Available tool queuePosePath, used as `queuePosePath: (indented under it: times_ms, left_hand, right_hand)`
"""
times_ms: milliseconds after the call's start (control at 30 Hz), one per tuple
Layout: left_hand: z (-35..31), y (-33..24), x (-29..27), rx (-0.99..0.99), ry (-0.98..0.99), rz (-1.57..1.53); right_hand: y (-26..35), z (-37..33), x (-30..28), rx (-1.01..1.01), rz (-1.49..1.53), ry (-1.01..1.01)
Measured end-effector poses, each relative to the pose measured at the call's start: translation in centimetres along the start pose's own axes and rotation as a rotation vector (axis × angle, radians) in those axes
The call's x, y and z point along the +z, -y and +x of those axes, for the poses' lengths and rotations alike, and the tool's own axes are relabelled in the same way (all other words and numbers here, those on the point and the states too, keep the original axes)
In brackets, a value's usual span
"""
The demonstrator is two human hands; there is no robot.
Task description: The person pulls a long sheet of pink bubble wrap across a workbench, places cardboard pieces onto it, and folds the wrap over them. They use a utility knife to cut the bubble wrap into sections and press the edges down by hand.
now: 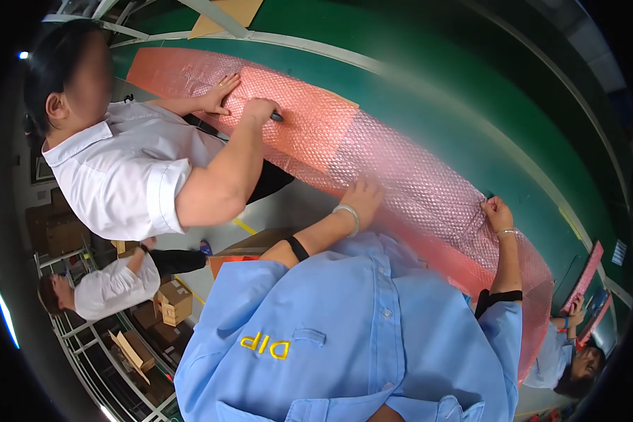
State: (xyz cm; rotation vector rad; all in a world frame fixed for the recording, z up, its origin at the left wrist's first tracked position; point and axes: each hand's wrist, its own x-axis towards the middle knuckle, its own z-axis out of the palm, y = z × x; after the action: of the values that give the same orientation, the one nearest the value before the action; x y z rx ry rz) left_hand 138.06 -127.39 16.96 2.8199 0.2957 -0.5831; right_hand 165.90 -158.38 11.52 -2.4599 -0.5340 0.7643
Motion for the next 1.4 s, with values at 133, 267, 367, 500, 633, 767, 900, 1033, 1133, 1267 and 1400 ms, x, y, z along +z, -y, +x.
queuePosePath:
  times_ms: [133, 267, 367, 500, 633, 767, 900, 1033, 1133, 1267, 1400]
  left_hand:
    - [-0.3, -0.1, 1.0, 0.008, -0.020, 0.034]
    - [-0.1, -0.8, 1.2, 0.043, -0.083, 0.094]
    - [0.3, -1.4, 2.0, 0.018, -0.081, 0.092]
    - [0.3, -4.3, 2.3, 0.205, -0.057, 0.016]
    - [2.4, -5.3, 5.3, 0.362, -0.151, 0.158]
    - [3.0, -7.2, 4.4, 0.299, -0.120, 0.172]
    - [3.4, -9.3, 2.5, 0.203, -0.105, 0.111]
    - [4.2, -10.2, 2.0, 0.125, -0.038, 0.128]
    - [5.2, -10.1, 2.2, 0.150, -0.074, 0.094]
    - [7.0, -9.6, 1.7, 0.148, -0.090, 0.047]
    - [7.5, -9.2, 0.8, 0.057, -0.149, 0.005]
  right_hand:
    - [-0.1, -0.2, -0.2, 0.010, -0.010, -0.015]
    - [-0.1, -0.5, -0.4, 0.038, -0.015, -0.021]
    - [1.0, 0.1, -0.6, -0.042, -0.088, -0.019]
    - [2.6, -1.0, -0.8, -0.086, -0.161, -0.072]
    - [1.7, -0.3, 0.1, 0.013, -0.168, 0.060]
    - [2.3, -1.3, 0.5, -0.016, -0.164, 0.022]
    - [1.0, -3.1, -1.2, -0.178, -0.031, -0.029]
    - [-4.3, -6.7, -6.0, -0.160, -0.289, -0.026]
    - [-8.5, -10.6, -11.2, 0.070, -0.361, 0.081]
    - [-15.5, -14.8, -15.5, 0.258, -0.273, -0.094]
    - [-17.3, -12.1, -14.9, 0.227, -0.091, -0.272]
